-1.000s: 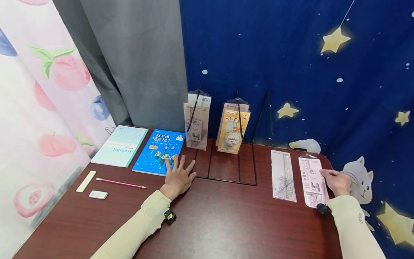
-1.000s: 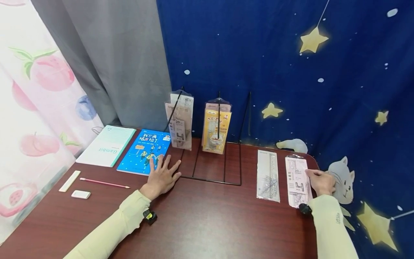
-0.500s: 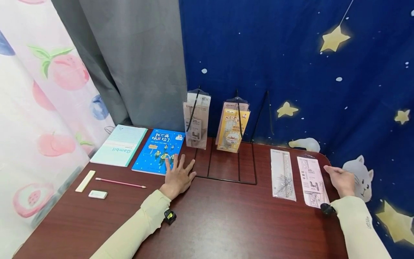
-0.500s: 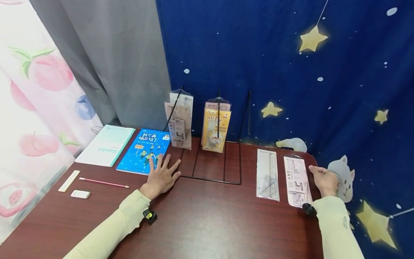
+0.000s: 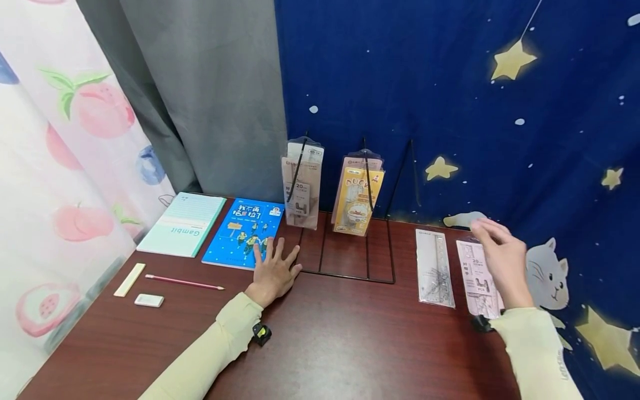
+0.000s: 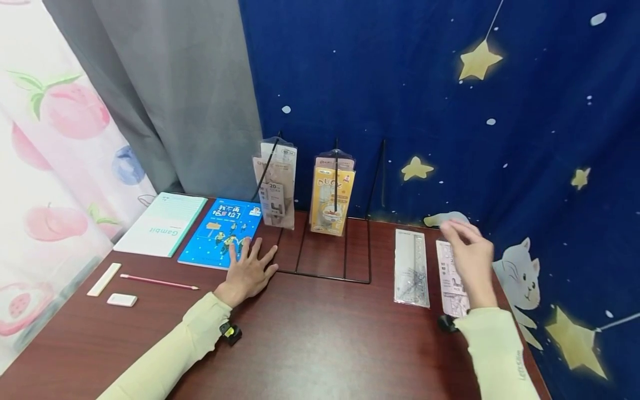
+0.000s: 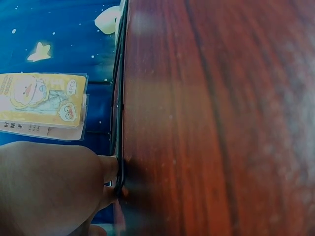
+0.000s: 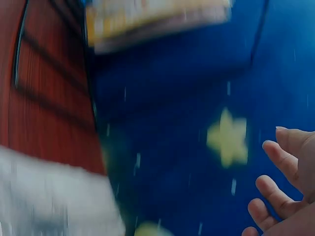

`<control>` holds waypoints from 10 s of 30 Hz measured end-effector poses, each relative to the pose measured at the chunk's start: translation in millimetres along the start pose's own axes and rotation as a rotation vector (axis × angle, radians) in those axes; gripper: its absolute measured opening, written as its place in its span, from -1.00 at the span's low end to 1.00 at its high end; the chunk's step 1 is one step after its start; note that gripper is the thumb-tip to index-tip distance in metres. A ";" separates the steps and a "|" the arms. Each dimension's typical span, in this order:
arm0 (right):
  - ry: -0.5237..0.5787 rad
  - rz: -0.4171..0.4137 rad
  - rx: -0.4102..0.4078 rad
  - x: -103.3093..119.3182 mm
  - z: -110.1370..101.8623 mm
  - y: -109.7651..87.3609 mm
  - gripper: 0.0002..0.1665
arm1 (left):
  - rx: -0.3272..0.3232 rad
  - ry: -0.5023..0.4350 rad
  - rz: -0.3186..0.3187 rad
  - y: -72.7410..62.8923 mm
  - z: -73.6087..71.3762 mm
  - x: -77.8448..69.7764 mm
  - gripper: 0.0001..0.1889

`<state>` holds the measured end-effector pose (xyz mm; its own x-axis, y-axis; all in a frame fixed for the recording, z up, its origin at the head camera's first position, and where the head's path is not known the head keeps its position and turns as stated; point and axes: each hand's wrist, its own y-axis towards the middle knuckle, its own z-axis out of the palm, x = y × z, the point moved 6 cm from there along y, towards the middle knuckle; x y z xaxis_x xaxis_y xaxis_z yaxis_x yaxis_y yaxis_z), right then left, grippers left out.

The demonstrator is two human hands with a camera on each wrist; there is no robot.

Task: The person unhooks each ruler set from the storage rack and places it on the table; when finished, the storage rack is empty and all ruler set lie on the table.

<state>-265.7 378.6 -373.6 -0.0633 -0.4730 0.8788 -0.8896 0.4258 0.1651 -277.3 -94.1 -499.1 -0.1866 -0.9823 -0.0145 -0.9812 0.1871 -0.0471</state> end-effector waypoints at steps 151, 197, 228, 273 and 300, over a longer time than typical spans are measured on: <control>-0.580 0.221 0.445 -130.7 -13.2 -146.7 -0.35 | 0.012 0.006 0.004 -3.4 -7.6 -1.9 -0.38; -0.139 -0.423 0.288 91.3 151.1 4.8 -0.49 | 0.026 -0.021 -0.015 -1.5 -6.3 -0.8 -0.41; 0.016 -0.433 0.340 121.7 176.0 32.4 -0.61 | 0.043 -0.043 -0.028 -1.9 -3.3 0.2 -0.40; -0.086 -0.427 0.398 97.7 107.9 -75.9 -0.73 | 0.060 -0.041 -0.021 2.9 3.3 1.3 -0.39; -0.194 -0.250 0.433 60.6 51.6 -154.1 -0.87 | 0.061 -0.005 -0.023 0.8 -3.7 -1.2 -0.37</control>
<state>-155.7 244.5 -368.9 0.1285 -0.6707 0.7305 -0.9908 -0.0557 0.1232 -278.1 -92.7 -495.4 -0.1637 -0.9864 -0.0173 -0.9804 0.1646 -0.1081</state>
